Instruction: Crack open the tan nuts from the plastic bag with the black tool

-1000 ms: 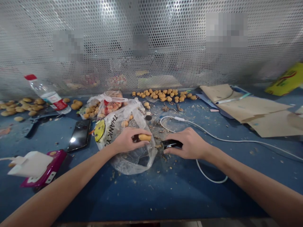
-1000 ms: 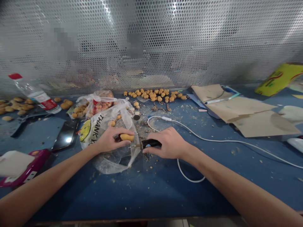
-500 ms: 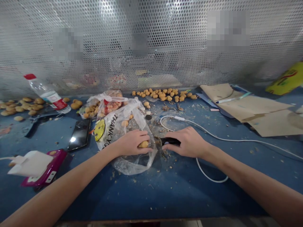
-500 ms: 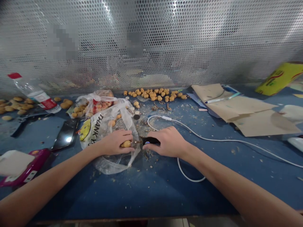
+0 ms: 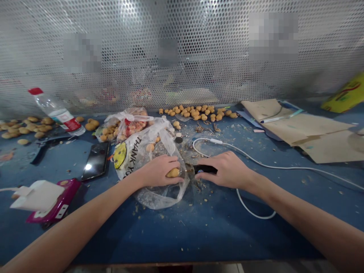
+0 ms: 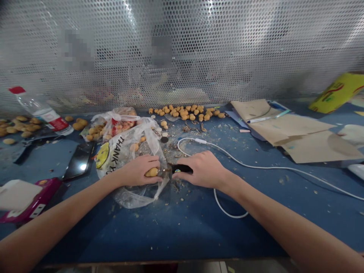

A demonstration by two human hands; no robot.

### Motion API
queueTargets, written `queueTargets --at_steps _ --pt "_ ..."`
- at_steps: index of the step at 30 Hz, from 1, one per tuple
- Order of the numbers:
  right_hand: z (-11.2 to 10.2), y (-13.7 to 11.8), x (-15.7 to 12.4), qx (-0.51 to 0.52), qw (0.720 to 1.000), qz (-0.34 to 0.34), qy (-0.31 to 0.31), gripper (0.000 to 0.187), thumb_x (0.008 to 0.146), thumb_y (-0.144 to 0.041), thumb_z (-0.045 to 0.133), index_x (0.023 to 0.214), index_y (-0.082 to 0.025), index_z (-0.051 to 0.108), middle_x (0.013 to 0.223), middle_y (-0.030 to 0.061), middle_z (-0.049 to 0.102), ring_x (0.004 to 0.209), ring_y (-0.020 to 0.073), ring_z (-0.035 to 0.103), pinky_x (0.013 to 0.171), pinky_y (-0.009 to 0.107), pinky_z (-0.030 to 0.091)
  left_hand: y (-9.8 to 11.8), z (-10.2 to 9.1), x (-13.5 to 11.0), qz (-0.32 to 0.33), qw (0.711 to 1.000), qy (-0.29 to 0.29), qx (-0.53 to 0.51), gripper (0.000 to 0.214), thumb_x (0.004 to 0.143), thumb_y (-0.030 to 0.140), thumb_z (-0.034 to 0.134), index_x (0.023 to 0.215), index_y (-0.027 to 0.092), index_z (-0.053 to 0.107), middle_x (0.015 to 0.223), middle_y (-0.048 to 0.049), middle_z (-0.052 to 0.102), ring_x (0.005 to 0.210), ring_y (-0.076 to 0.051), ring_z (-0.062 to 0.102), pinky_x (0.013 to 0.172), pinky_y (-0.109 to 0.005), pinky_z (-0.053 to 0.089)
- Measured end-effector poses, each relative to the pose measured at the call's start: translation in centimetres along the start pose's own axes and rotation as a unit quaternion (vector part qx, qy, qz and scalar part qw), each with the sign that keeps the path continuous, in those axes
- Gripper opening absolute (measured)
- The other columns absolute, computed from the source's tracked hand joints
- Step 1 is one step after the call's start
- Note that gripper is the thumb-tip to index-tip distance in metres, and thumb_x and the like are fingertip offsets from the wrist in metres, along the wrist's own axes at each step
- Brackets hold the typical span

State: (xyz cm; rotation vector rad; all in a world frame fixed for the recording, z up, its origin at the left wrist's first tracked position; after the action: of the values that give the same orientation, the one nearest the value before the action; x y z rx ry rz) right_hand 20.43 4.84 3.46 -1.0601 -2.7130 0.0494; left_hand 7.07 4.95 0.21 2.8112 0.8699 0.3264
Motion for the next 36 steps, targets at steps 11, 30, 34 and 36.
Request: queueTargets --at_steps 11,30,34,36 --pt "-1.4 -1.1 -0.4 -0.082 0.996 -0.012 0.028 0.036 0.095 -0.052 0.05 0.101 -0.025 0.073 0.07 0.0014 0.073 0.055 0.014 0.06 0.05 0.029 0.023 0.2 0.2 0.4 -0.023 0.999 -0.029 0.009 0.046 0.096 0.058 0.042 0.083 0.017 0.056 0.083 -0.0049 0.057 0.071 -0.017 0.051 0.069 -0.032 0.041" --pt "-2.1 -2.3 -0.8 -0.137 0.988 -0.053 0.056 0.036 0.096 -0.052 0.048 0.1 -0.024 0.071 0.067 -0.0002 0.071 0.047 0.0124 0.055 0.049 0.031 0.019 0.8 0.4 0.5 0.011 0.999 -0.023 0.046 0.039 0.098 0.052 0.043 0.082 0.018 0.053 0.084 -0.0041 0.06 0.073 -0.017 0.054 0.073 -0.033 0.041" --pt "-2.3 -2.1 -0.9 -0.132 0.988 -0.058 0.063 0.036 0.096 -0.052 0.049 0.103 -0.025 0.071 0.067 -0.0007 0.071 0.051 0.0127 0.059 0.048 0.03 0.022 0.9 0.1 0.3 -0.001 0.997 0.003 0.079 0.039 0.098 0.052 0.042 0.085 0.017 0.055 0.088 -0.005 0.058 0.071 -0.017 0.054 0.071 -0.033 0.041" --pt "-2.5 -2.1 -0.9 -0.133 0.987 -0.06 0.067 0.034 0.095 -0.051 0.051 0.105 -0.025 0.071 0.069 -0.0013 0.072 0.053 0.0124 0.06 0.048 0.03 0.023 0.9 -0.1 0.1 -0.008 0.996 0.012 0.09 0.038 0.097 0.052 0.042 0.087 0.017 0.055 0.093 -0.006 0.058 0.071 -0.016 0.054 0.067 -0.031 0.041"
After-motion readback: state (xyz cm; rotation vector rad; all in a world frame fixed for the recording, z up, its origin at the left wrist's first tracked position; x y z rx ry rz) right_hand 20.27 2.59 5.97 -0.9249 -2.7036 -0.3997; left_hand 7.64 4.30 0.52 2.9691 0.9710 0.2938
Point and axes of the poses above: each hand's wrist, its own x-axis towards the middle knuckle, its own z-axis out of the palm, y = z × x, the point moved 9 cm from there along x, towards the middle knuckle
